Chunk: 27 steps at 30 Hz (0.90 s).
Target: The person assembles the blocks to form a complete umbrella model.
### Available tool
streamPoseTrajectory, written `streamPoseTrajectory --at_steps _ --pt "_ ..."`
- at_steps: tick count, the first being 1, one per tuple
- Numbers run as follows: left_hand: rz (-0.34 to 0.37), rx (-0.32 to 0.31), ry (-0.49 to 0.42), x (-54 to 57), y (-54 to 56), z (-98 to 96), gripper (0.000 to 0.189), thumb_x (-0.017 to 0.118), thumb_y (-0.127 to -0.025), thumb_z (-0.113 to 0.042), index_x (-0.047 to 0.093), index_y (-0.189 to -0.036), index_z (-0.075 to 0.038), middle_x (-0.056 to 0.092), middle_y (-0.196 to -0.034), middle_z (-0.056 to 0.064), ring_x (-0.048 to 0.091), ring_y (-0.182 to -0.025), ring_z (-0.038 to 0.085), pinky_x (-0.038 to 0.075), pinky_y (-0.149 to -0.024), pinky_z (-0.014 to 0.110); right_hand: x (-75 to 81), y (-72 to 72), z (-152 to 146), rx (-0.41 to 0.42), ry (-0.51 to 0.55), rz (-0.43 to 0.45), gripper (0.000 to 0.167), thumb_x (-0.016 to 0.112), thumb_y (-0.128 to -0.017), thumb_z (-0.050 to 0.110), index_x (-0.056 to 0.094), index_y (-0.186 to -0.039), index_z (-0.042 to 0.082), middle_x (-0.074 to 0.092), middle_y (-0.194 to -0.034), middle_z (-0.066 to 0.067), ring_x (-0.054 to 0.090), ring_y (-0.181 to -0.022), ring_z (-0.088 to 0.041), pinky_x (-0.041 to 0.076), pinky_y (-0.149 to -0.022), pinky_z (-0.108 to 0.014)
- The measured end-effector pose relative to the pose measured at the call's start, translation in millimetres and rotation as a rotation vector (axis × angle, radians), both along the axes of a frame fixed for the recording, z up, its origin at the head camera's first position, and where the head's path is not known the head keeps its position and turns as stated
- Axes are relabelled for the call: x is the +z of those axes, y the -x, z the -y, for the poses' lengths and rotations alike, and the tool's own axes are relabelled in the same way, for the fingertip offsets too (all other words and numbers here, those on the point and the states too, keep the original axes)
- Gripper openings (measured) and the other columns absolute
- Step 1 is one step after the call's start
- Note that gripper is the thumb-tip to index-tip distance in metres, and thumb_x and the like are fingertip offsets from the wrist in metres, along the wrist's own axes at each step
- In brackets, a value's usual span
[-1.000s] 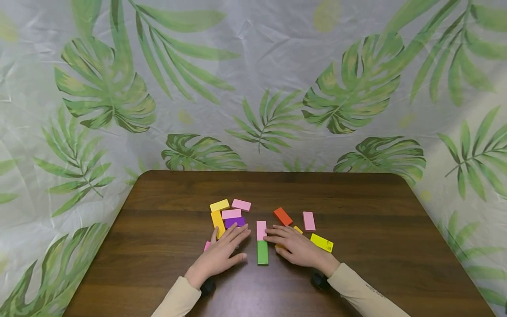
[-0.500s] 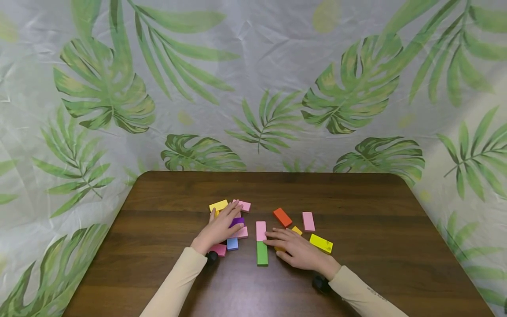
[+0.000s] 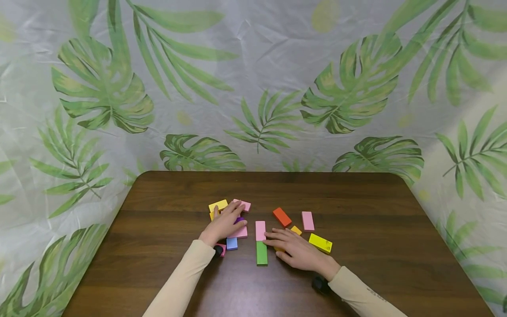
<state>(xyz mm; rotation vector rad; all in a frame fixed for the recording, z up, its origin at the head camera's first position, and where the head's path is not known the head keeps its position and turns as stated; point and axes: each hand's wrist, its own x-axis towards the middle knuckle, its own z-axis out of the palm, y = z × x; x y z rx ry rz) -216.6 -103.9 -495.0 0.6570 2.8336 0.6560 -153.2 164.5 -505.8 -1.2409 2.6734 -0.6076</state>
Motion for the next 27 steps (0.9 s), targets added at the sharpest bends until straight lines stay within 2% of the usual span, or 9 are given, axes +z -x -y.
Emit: streamPoseTrajectory --at_steps 8,18,27 --pt "0.015 -0.011 0.028 1.9 0.4 -4.8 0.057 0.058 -0.096 -0.034 0.044 -0.143 -0.007 0.032 -0.151 0.011 0.024 -0.141 0.029 0.004 -0.105 0.068 -2.4 0.5 -0.3 -0.003 0.001 -0.01 0.045 0.055 -0.097 0.018 0.05 -0.141 0.016 0.041 -0.148 -0.001 0.031 -0.138 -0.028 0.026 -0.108 -0.054" --pt "0.01 -0.113 0.069 2.1 -1.7 -13.5 0.05 0.055 -0.096 -0.027 0.046 -0.142 -0.009 0.034 -0.152 0.008 0.02 -0.141 0.033 0.006 -0.101 0.073 -3.9 0.7 -0.6 -0.008 -0.002 -0.004 0.046 0.056 -0.097 0.018 0.049 -0.142 0.017 0.04 -0.149 0.0 0.03 -0.139 -0.027 0.025 -0.108 -0.054" --pt "-0.015 -0.179 0.054 -3.4 -2.3 -19.2 0.042 0.055 -0.095 -0.021 0.052 -0.135 -0.01 0.035 -0.151 0.005 0.027 -0.14 0.024 0.007 -0.102 0.071 -5.3 0.1 -0.7 0.002 0.015 -0.021 0.045 0.056 -0.096 0.016 0.051 -0.141 0.014 0.041 -0.148 -0.002 0.032 -0.138 -0.027 0.026 -0.108 -0.054"
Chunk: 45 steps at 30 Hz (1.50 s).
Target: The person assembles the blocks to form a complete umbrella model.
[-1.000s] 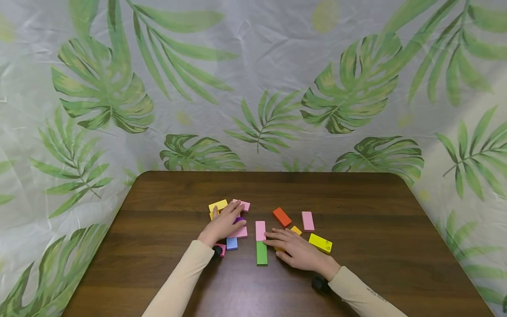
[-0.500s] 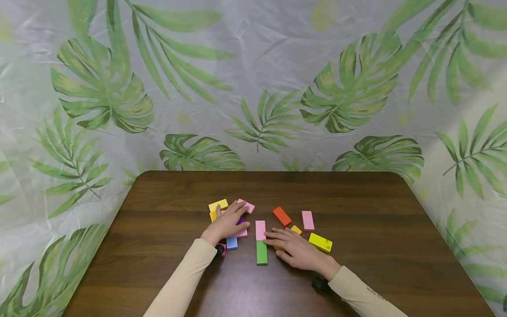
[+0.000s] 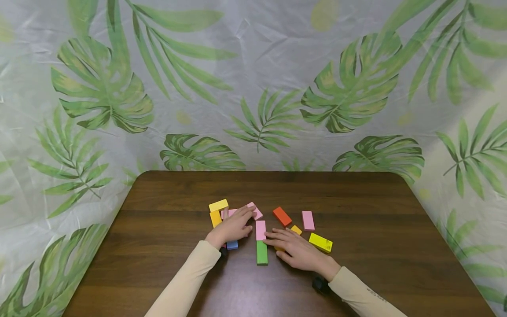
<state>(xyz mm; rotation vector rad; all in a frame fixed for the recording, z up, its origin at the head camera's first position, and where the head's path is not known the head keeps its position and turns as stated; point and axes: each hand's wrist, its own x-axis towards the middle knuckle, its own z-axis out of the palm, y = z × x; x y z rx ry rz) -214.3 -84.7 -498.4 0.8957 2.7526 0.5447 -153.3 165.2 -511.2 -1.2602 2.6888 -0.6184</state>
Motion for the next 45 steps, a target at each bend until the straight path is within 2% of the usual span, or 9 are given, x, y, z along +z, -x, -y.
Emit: streamPoseTrajectory --at_steps 9,18,27,34,40,45 --pt "-0.042 -0.057 -0.007 0.5 -1.4 -0.8 0.044 0.058 -0.094 -0.02 0.051 -0.137 -0.01 0.039 -0.148 0.007 0.032 -0.138 0.024 0.008 -0.105 0.068 -1.4 0.1 0.5 0.0 -0.014 -0.008 0.045 0.056 -0.096 0.018 0.05 -0.141 0.015 0.041 -0.148 -0.002 0.03 -0.139 -0.026 0.025 -0.108 -0.053" --pt "-0.002 -0.093 0.035 -0.5 -1.0 -4.0 0.048 0.055 -0.096 -0.022 0.047 -0.142 -0.014 0.033 -0.153 0.0 0.021 -0.142 0.022 0.003 -0.107 0.065 -0.5 -0.1 0.9 0.0 -0.013 -0.009 0.045 0.056 -0.096 0.017 0.05 -0.141 0.016 0.041 -0.148 -0.002 0.031 -0.138 -0.027 0.026 -0.108 -0.053" --pt "-0.036 -0.087 0.064 -3.5 -2.2 -4.4 0.048 0.051 -0.098 -0.022 0.044 -0.145 -0.018 0.03 -0.154 0.004 0.013 -0.144 0.028 0.006 -0.106 0.066 -0.3 -0.4 0.5 0.001 -0.011 -0.014 0.045 0.056 -0.097 0.017 0.05 -0.141 0.015 0.041 -0.148 -0.001 0.03 -0.139 -0.026 0.025 -0.108 -0.053" --pt "-0.012 -0.075 0.056 -3.6 -4.6 -4.7 0.049 0.051 -0.098 -0.023 0.042 -0.147 -0.019 0.028 -0.155 0.004 0.012 -0.144 0.029 0.005 -0.107 0.066 0.1 -0.8 0.4 0.0 -0.011 -0.008 0.045 0.056 -0.097 0.017 0.05 -0.141 0.015 0.041 -0.148 -0.002 0.03 -0.139 -0.027 0.024 -0.109 -0.053" --pt "0.018 -0.086 0.052 -5.4 -6.6 -3.6 0.055 0.049 -0.099 -0.038 0.037 -0.149 -0.019 0.021 -0.157 0.003 0.008 -0.144 0.03 0.002 -0.106 0.066 0.1 -1.2 0.5 0.004 -0.001 -0.016 0.045 0.056 -0.096 0.017 0.05 -0.141 0.014 0.041 -0.148 -0.002 0.031 -0.138 -0.027 0.025 -0.108 -0.054" --pt "-0.001 -0.093 0.069 -6.3 -11.0 -2.8 0.073 0.051 -0.092 -0.056 0.03 -0.152 -0.018 0.017 -0.158 0.004 0.005 -0.145 0.031 0.0 -0.106 0.066 0.7 -1.7 0.3 0.01 0.007 -0.015 0.046 0.057 -0.096 0.016 0.049 -0.141 0.014 0.041 -0.148 -0.003 0.031 -0.138 -0.028 0.025 -0.107 -0.055"
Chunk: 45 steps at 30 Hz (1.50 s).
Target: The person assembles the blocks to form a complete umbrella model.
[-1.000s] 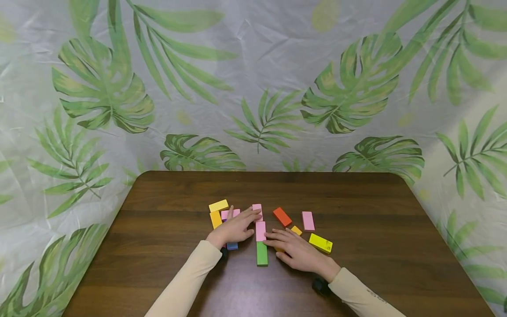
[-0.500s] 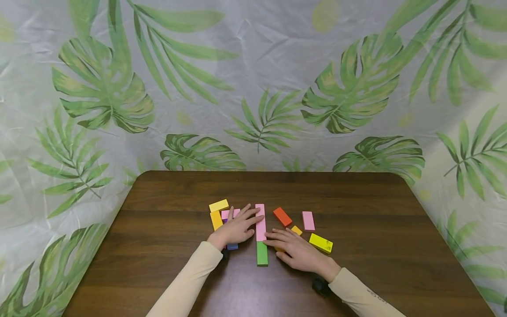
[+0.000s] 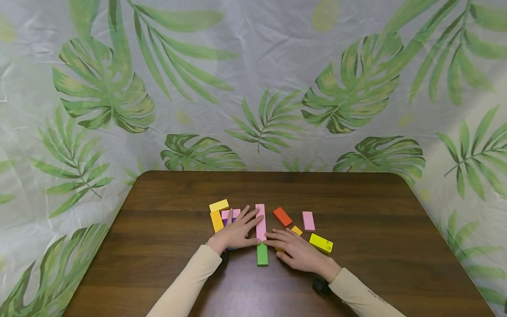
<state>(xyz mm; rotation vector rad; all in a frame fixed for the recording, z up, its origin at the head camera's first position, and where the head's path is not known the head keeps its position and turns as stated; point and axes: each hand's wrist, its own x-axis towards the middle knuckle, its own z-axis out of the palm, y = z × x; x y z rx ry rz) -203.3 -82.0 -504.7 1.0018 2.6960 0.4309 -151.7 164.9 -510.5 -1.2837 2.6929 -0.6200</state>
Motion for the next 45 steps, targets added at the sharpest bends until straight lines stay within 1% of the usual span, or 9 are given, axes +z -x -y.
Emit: streamPoseTrajectory --at_steps 3,5,10,14,17,22,27,36,45 --pt "-0.005 -0.001 0.009 1.0 -3.8 -1.2 0.081 0.054 -0.089 -0.06 0.028 -0.152 -0.016 0.017 -0.158 0.005 0.005 -0.145 0.03 -0.001 -0.106 0.066 0.8 0.4 -0.8 0.0 0.007 0.005 0.046 0.057 -0.096 0.015 0.05 -0.141 0.014 0.041 -0.148 -0.004 0.032 -0.138 -0.029 0.026 -0.107 -0.056" --pt "-0.008 -0.007 0.006 2.1 -6.4 -2.3 0.083 0.056 -0.088 -0.059 0.029 -0.152 -0.015 0.018 -0.158 0.006 0.005 -0.145 0.029 -0.001 -0.106 0.067 2.0 1.1 -1.7 -0.007 0.015 0.002 0.045 0.057 -0.096 0.015 0.05 -0.14 0.013 0.042 -0.147 -0.004 0.032 -0.137 -0.03 0.026 -0.107 -0.056" --pt "-0.014 -0.006 -0.007 3.9 -10.3 -4.0 0.084 0.061 -0.087 -0.055 0.03 -0.151 -0.011 0.023 -0.157 0.008 0.008 -0.145 0.029 0.0 -0.106 0.067 4.7 5.5 -5.4 -0.043 0.037 -0.045 0.044 0.059 -0.094 0.015 0.053 -0.138 0.009 0.044 -0.145 -0.008 0.036 -0.134 -0.033 0.027 -0.105 -0.059" --pt "-0.015 -0.004 -0.009 3.2 -10.4 -4.0 0.083 0.063 -0.087 -0.053 0.032 -0.15 -0.01 0.024 -0.156 0.008 0.009 -0.145 0.029 0.001 -0.105 0.068 5.6 10.7 -10.4 -0.103 0.036 -0.092 0.045 0.061 -0.093 0.016 0.053 -0.136 0.005 0.046 -0.143 -0.012 0.037 -0.133 -0.036 0.025 -0.105 -0.06" --pt "-0.009 0.0 -0.005 3.1 -10.6 -4.3 0.082 0.063 -0.087 -0.052 0.032 -0.151 -0.011 0.024 -0.156 0.007 0.008 -0.145 0.029 0.0 -0.105 0.068 4.7 14.4 -14.4 -0.168 0.006 -0.107 0.049 0.062 -0.094 0.022 0.051 -0.138 0.006 0.046 -0.143 -0.013 0.034 -0.135 -0.036 0.022 -0.107 -0.06" --pt "0.012 0.007 0.003 2.4 -11.9 -5.9 0.082 0.062 -0.087 -0.053 0.03 -0.151 -0.014 0.023 -0.157 0.005 0.006 -0.145 0.027 -0.002 -0.106 0.066 2.9 16.9 -19.8 -0.249 -0.027 -0.066 0.054 0.061 -0.094 0.031 0.049 -0.141 0.008 0.045 -0.144 -0.011 0.029 -0.137 -0.036 0.02 -0.105 -0.064" --pt "-0.006 0.007 0.018 -0.9 -13.3 -7.0 0.082 0.062 -0.087 -0.054 0.03 -0.152 -0.014 0.021 -0.157 0.004 0.007 -0.145 0.027 -0.001 -0.106 0.067 0.8 16.3 -23.9 -0.282 -0.033 -0.015 0.055 0.061 -0.093 0.034 0.049 -0.141 0.008 0.043 -0.145 -0.011 0.029 -0.137 -0.037 0.018 -0.104 -0.067" --pt "-0.032 0.003 0.013 -3.6 -18.4 -7.0 0.083 0.062 -0.086 -0.054 0.03 -0.151 -0.014 0.019 -0.158 0.003 0.009 -0.145 0.028 -0.001 -0.105 0.067 -4.4 15.4 -38.5 -0.313 -0.022 -0.039 0.056 0.061 -0.093 0.034 0.049 -0.14 0.006 0.042 -0.146 -0.014 0.03 -0.136 -0.039 0.019 -0.105 -0.065" --pt "-0.037 0.003 0.009 -7.0 -19.9 -6.9 0.082 0.063 -0.086 -0.053 0.031 -0.151 -0.014 0.019 -0.158 0.002 0.009 -0.145 0.027 -0.001 -0.106 0.067 -7.3 14.2 -57.7 -0.355 -0.002 -0.024 0.056 0.062 -0.093 0.031 0.048 -0.14 0.003 0.04 -0.146 -0.016 0.029 -0.136 -0.04 0.018 -0.106 -0.063"
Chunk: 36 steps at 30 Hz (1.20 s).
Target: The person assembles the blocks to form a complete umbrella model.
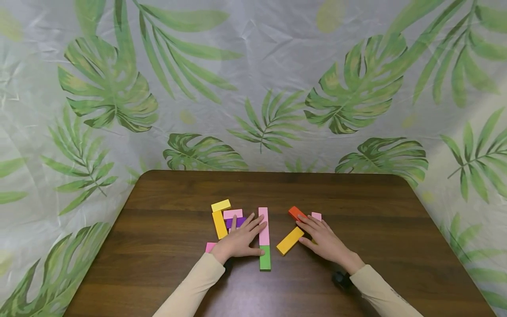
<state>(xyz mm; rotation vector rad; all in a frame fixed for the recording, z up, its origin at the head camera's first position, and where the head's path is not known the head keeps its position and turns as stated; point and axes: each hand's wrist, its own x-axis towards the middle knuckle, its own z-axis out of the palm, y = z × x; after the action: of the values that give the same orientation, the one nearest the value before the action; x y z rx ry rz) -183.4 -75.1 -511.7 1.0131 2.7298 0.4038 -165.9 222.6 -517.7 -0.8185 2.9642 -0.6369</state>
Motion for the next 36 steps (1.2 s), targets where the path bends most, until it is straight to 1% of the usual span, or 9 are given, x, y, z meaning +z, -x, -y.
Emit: streamPoseTrajectory --at_steps 6,9,13,16,17,20,24,30,36 --pt "0.014 0.005 -0.006 1.2 -1.1 0.2 0.083 0.062 -0.086 -0.053 0.029 -0.152 -0.015 0.017 -0.159 0.001 0.008 -0.145 0.026 -0.002 -0.106 0.066 1.1 1.2 -9.5 -0.017 -0.001 -0.008 0.055 0.061 -0.094 0.031 0.049 -0.139 0.003 0.04 -0.147 -0.016 0.031 -0.135 -0.04 0.018 -0.105 -0.065" --pt "0.015 0.005 -0.01 1.5 -1.5 0.2 0.083 0.063 -0.086 -0.053 0.029 -0.152 -0.015 0.017 -0.159 0.001 0.009 -0.145 0.026 -0.002 -0.106 0.066 2.1 1.5 -11.8 -0.011 -0.007 -0.025 0.054 0.062 -0.094 0.029 0.05 -0.139 0.003 0.041 -0.146 -0.016 0.031 -0.134 -0.041 0.019 -0.105 -0.064" --pt "0.016 0.011 -0.007 -0.6 -1.5 0.1 0.083 0.062 -0.086 -0.054 0.029 -0.152 -0.016 0.016 -0.159 0.0 0.008 -0.145 0.025 -0.003 -0.106 0.066 3.2 1.8 -9.3 0.038 0.034 -0.11 0.052 0.067 -0.09 0.023 0.054 -0.135 0.002 0.046 -0.141 -0.019 0.036 -0.131 -0.043 0.024 -0.103 -0.063" --pt "0.017 0.016 -0.003 -2.2 -1.5 0.0 0.083 0.062 -0.086 -0.054 0.028 -0.152 -0.017 0.015 -0.159 -0.001 0.007 -0.145 0.024 -0.004 -0.106 0.066 4.5 2.4 -3.0 0.109 0.069 -0.16 0.051 0.071 -0.087 0.019 0.055 -0.133 0.002 0.048 -0.138 -0.019 0.04 -0.129 -0.041 0.029 -0.101 -0.062" --pt "0.019 0.017 -0.003 -2.1 -1.6 0.0 0.083 0.062 -0.086 -0.054 0.028 -0.152 -0.017 0.015 -0.159 -0.001 0.007 -0.145 0.024 -0.004 -0.106 0.066 5.5 2.5 -0.4 0.136 0.078 -0.157 0.051 0.071 -0.086 0.018 0.056 -0.133 0.003 0.049 -0.138 -0.018 0.041 -0.128 -0.04 0.03 -0.101 -0.061" --pt "0.022 0.018 -0.001 -2.7 -1.2 -0.2 0.084 0.062 -0.086 -0.054 0.028 -0.152 -0.017 0.015 -0.159 -0.001 0.007 -0.145 0.024 -0.004 -0.106 0.065 7.6 2.7 6.9 0.211 0.087 -0.104 0.05 0.07 -0.088 0.018 0.055 -0.134 0.005 0.048 -0.14 -0.015 0.041 -0.13 -0.035 0.032 -0.102 -0.057" --pt "0.03 0.015 0.006 -2.2 -0.4 -0.3 0.084 0.061 -0.087 -0.054 0.026 -0.153 -0.018 0.013 -0.159 -0.002 0.006 -0.145 0.023 -0.004 -0.106 0.065 8.4 2.5 14.6 0.266 0.06 -0.044 0.048 0.068 -0.09 0.018 0.055 -0.135 0.007 0.049 -0.14 -0.011 0.041 -0.131 -0.032 0.036 -0.101 -0.053" --pt "0.041 0.011 0.001 -1.2 0.1 0.2 0.084 0.061 -0.087 -0.055 0.025 -0.153 -0.018 0.013 -0.159 -0.001 0.005 -0.145 0.024 -0.004 -0.106 0.065 7.3 3.8 20.7 0.291 0.04 -0.034 0.047 0.069 -0.087 0.009 0.057 -0.133 0.007 0.053 -0.135 -0.012 0.045 -0.126 -0.033 0.04 -0.097 -0.053" --pt "0.042 0.013 -0.005 0.0 -0.4 0.4 0.083 0.061 -0.087 -0.055 0.027 -0.153 -0.017 0.015 -0.159 0.0 0.006 -0.145 0.024 -0.005 -0.106 0.066 6.2 6.2 22.6 0.271 0.033 -0.019 0.045 0.069 -0.086 0.006 0.06 -0.13 0.01 0.057 -0.128 -0.008 0.051 -0.118 -0.026 0.045 -0.094 -0.046"
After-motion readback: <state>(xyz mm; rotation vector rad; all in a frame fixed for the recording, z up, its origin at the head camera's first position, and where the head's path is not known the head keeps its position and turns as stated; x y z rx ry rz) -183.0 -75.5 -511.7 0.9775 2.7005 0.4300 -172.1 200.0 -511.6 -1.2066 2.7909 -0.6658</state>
